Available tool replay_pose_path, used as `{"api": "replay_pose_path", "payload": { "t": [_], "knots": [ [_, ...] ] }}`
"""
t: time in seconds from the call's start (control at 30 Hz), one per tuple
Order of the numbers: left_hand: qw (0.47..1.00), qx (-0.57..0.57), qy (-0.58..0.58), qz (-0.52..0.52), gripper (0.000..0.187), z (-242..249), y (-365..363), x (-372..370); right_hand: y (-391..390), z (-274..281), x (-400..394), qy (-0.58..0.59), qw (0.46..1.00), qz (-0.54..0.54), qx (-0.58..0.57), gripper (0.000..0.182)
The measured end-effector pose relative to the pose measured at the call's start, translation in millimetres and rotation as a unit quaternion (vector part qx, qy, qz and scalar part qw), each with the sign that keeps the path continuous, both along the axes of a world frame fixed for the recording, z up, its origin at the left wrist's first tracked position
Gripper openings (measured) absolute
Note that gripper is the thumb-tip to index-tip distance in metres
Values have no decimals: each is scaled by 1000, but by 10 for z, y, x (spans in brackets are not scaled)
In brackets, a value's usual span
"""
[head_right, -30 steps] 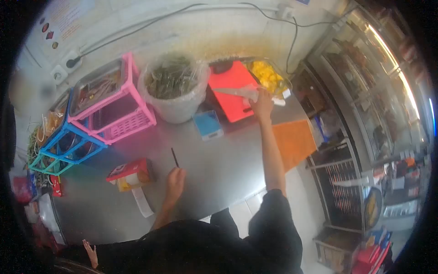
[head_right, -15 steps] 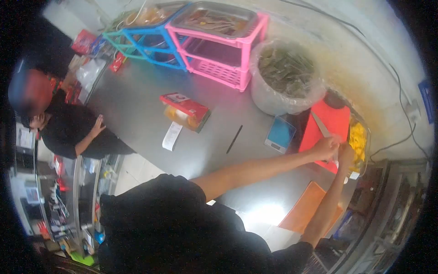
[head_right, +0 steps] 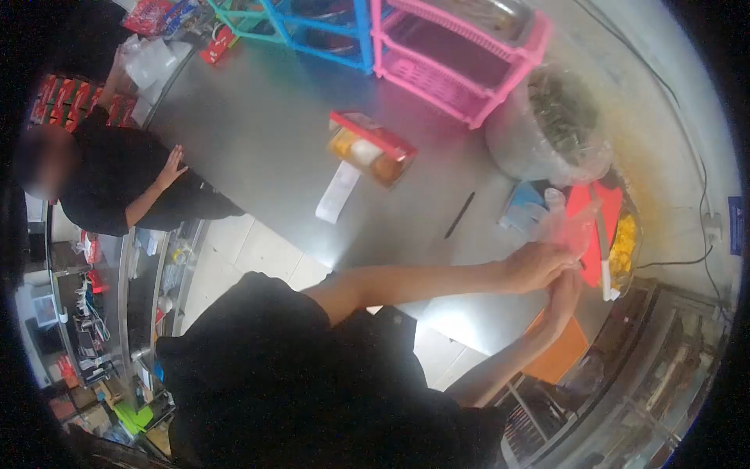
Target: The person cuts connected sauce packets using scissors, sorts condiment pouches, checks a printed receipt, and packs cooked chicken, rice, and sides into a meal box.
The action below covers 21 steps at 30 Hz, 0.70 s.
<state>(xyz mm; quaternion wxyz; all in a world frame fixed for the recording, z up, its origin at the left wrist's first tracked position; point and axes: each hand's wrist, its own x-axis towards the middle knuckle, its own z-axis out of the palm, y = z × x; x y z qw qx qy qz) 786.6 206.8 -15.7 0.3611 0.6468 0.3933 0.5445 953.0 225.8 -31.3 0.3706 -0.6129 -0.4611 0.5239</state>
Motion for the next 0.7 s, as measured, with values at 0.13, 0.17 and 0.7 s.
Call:
{"api": "replay_pose_path", "payload": {
  "t": [0.13,0.17,0.7],
  "knots": [
    [999,26,40,7,29,-259,-492,-444,53,-416,-532,357,934,-5,-36,40],
    [999,20,37,13,31,-307,-606,-547,-18,-382,-705,442,897,17,-26,42],
    [965,-65,255,-15,25,-191,-1465,-1751,-968,-228,-2480,367,926,48,-73,91]
  ]
}}
